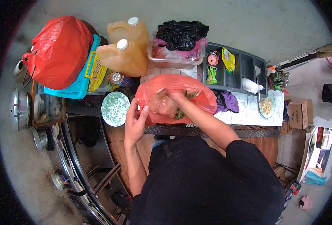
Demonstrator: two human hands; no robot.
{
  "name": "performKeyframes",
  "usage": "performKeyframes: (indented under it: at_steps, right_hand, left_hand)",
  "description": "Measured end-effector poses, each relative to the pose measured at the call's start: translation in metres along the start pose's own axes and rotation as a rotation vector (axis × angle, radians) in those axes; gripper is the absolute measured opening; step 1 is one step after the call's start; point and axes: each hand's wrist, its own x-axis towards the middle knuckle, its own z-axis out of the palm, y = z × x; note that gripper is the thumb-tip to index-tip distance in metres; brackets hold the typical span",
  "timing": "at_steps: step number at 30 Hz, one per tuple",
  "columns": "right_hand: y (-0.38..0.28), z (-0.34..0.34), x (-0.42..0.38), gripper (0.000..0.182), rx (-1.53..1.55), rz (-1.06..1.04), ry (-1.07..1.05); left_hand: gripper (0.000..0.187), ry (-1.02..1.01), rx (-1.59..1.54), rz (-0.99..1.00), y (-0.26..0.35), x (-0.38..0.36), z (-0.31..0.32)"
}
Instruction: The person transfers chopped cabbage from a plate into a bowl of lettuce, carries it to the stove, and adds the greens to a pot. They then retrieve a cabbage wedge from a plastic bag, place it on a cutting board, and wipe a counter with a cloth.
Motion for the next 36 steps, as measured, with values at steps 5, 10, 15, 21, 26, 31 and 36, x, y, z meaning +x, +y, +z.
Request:
performKeyframes:
  at_steps: [5,10,15,21,26,31,36]
  right_hand:
    - [0.0,-0.002,-0.025,0.038,-0.233,-0.177,-0.182]
    - [-0.052,-0.033,-0.064,0.038,-0.774,-0.245,-0.354]
    - [-0.062,-0.098,-0.06,0.038,-0.854,-0.268,-0.343]
    - [-0.063,-0.176,-0.086,0.038,-0.956,-0.27,-0.314]
    - [-0.071,-0.157,-0.066,0.038,-1.019,-0.285,-0.276]
    - [-0.06,-0.061,-0.047,0.038,-1.066,-0.31,-0.245]
    - [-0.047,-0.035,-0.041,0.038,-1.095,-0.34,-0.231]
  left_hand:
    - [0.029,-0.025,0.127,-0.028,-0.011,0.006,-0.011]
    - [0.023,0.072,0.041,0.037,-0.011,0.002,-0.017]
    - [0.026,0.023,-0.033,-0.107,-0.011,-0.007,-0.006]
    - [0.036,-0.015,0.005,-0.05,-0.013,-0.008,0.01]
    - [0.04,-0.089,0.089,-0.019,-0.016,-0.002,0.014]
    - [0.037,-0.101,0.003,-0.05,-0.009,-0.006,0.013]
    - [0.037,-0.062,-0.027,-0.113,-0.011,-0.014,0.001]
